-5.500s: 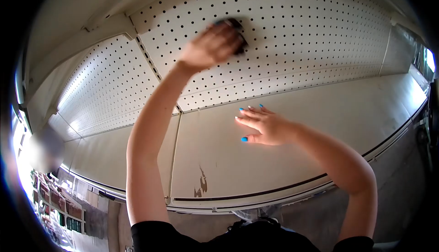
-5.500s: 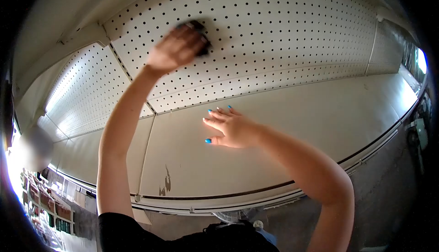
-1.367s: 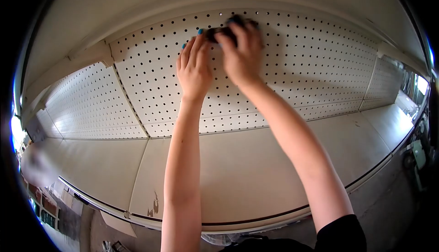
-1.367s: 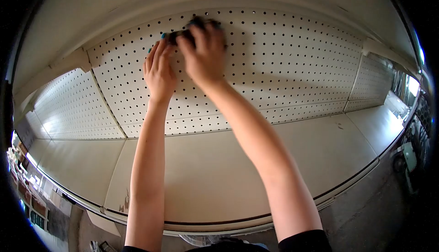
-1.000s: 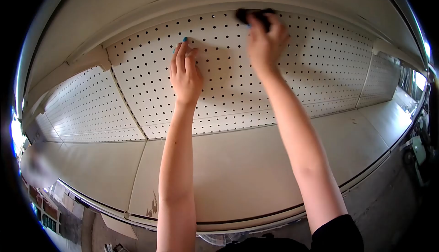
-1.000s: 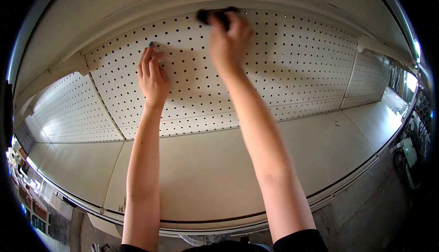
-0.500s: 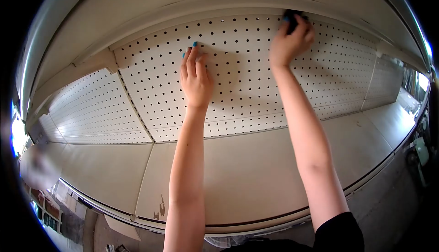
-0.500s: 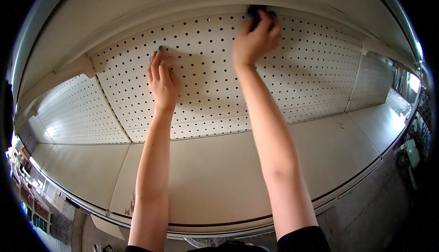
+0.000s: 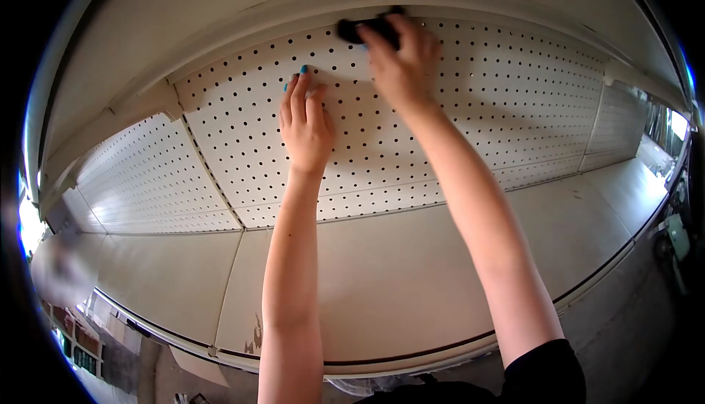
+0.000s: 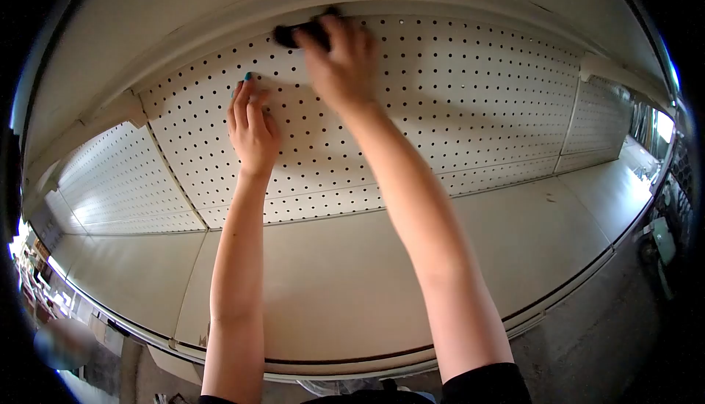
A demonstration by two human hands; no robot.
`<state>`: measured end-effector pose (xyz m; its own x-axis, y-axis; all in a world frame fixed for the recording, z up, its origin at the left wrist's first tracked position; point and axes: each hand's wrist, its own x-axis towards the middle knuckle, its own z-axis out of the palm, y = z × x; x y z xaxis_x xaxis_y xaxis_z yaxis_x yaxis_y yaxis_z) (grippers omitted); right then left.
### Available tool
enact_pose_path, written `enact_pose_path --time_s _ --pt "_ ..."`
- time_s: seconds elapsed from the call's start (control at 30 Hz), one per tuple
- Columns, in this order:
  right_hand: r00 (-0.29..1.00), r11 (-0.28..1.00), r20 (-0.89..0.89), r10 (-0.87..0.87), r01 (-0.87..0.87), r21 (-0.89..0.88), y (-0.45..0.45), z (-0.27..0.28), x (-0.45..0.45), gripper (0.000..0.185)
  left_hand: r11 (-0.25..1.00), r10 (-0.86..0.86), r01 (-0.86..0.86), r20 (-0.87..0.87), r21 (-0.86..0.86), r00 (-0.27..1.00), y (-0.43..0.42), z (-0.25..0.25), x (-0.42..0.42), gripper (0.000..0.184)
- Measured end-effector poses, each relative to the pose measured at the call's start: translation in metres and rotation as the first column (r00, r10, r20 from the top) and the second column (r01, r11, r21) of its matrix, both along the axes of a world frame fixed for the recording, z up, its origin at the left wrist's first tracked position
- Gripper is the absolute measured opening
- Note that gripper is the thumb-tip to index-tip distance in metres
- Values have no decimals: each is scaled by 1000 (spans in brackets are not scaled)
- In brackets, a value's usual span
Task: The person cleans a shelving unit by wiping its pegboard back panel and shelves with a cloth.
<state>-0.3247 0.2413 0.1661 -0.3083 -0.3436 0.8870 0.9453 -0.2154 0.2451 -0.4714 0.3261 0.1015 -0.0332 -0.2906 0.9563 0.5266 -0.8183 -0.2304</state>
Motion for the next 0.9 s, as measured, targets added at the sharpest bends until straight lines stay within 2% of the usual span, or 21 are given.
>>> enact_pose_path --time_s 0.17,0.23,0.27,0.4,0.5,0.6,0.7,0.77,0.9 --pt "986 993 -145 -81 92 70 -51 -11 83 36 1000 -5 4 -6 -20 1000 -3 -1 0 34" --pt "940 977 -317 -129 175 121 -65 -18 108 34 1000 -2 2 -1 -30 1000 -3 -2 1 34" --pt "917 979 -387 -101 162 127 -72 -21 116 35 999 -1 1 6 -38 1000 -3 -2 2 34" --pt "779 957 -621 83 112 268 -66 -18 100 36 999 19 -18 42 -42 999 -2 -3 8 34" --pt "774 951 -632 33 170 258 -46 -19 74 35 999 21 -19 54 -44 998 -4 -2 9 33" --pt "895 986 -445 44 32 163 -23 -25 32 38 999 15 -13 46 -45 999 -4 -2 9 31" --pt "974 1000 -227 -22 22 -3 -4 -39 -4 43 999 12 -10 33 -45 999 -4 -2 8 31" --pt "994 989 -83 75 -85 -125 0 -44 -24 42 999 11 -9 40 -36 999 -4 -3 9 30" --pt "990 959 125 60 -22 -282 2 -57 -33 41 999 -21 25 79 -40 997 -8 -1 11 29"
